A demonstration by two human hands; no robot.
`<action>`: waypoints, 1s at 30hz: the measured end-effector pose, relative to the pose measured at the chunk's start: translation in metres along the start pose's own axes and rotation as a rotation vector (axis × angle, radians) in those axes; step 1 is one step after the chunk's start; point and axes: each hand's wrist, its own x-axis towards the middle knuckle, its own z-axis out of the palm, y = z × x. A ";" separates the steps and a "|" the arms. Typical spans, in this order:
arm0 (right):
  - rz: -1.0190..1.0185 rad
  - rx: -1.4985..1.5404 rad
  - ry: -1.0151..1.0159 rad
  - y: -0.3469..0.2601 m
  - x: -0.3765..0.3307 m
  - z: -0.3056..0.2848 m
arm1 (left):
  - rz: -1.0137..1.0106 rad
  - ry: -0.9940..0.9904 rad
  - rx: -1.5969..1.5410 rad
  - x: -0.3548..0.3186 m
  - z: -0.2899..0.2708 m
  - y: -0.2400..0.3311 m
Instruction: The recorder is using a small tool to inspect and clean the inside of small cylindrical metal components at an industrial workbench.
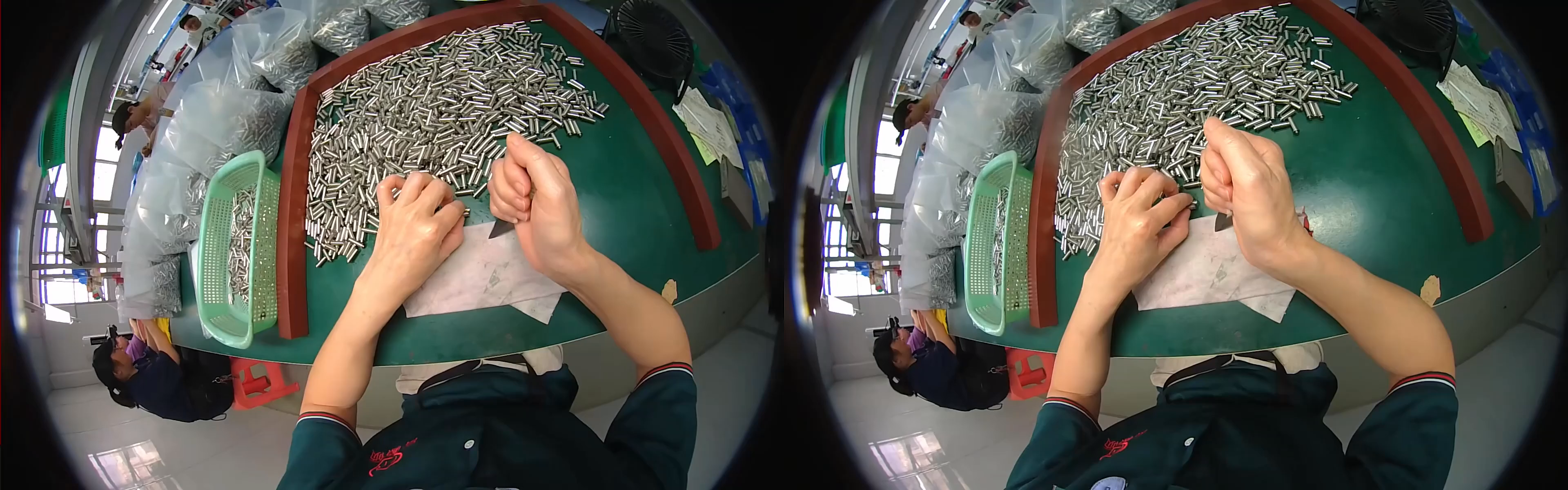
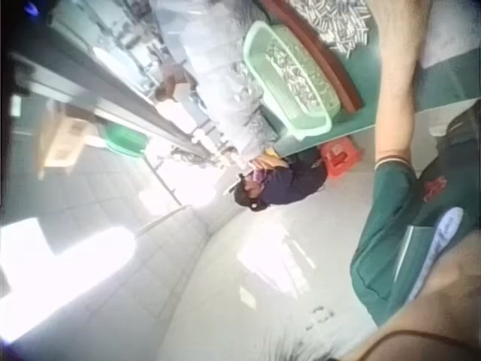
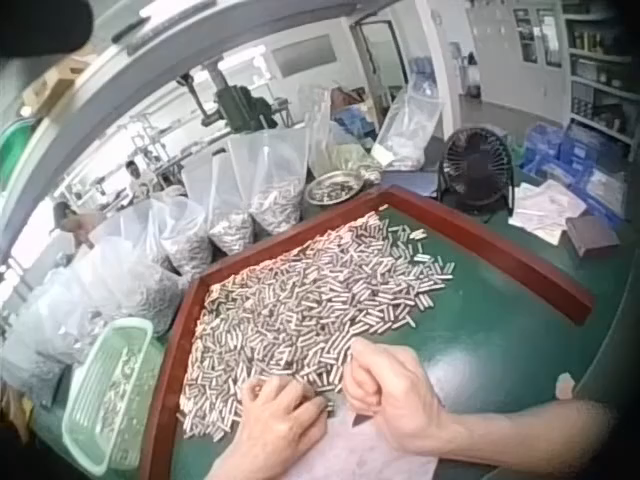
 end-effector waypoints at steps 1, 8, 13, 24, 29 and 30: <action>0.008 -0.004 0.003 0.000 0.000 -0.001 | 0.005 0.001 0.020 0.000 0.000 0.000; 0.014 -0.006 -0.005 0.000 0.000 0.001 | -0.033 -0.026 0.034 0.002 -0.002 0.000; 0.016 -0.001 -0.020 0.000 0.001 0.000 | -0.046 -0.016 0.029 0.000 -0.003 -0.002; 0.010 0.065 -0.007 0.000 0.000 -0.001 | -0.220 0.197 -0.576 -0.002 -0.005 -0.011; 0.013 0.056 -0.004 -0.001 0.000 -0.001 | -0.363 0.274 -0.911 -0.008 0.006 -0.020; 0.014 0.056 -0.002 -0.001 0.000 -0.001 | -0.361 0.266 -0.950 -0.009 0.007 -0.021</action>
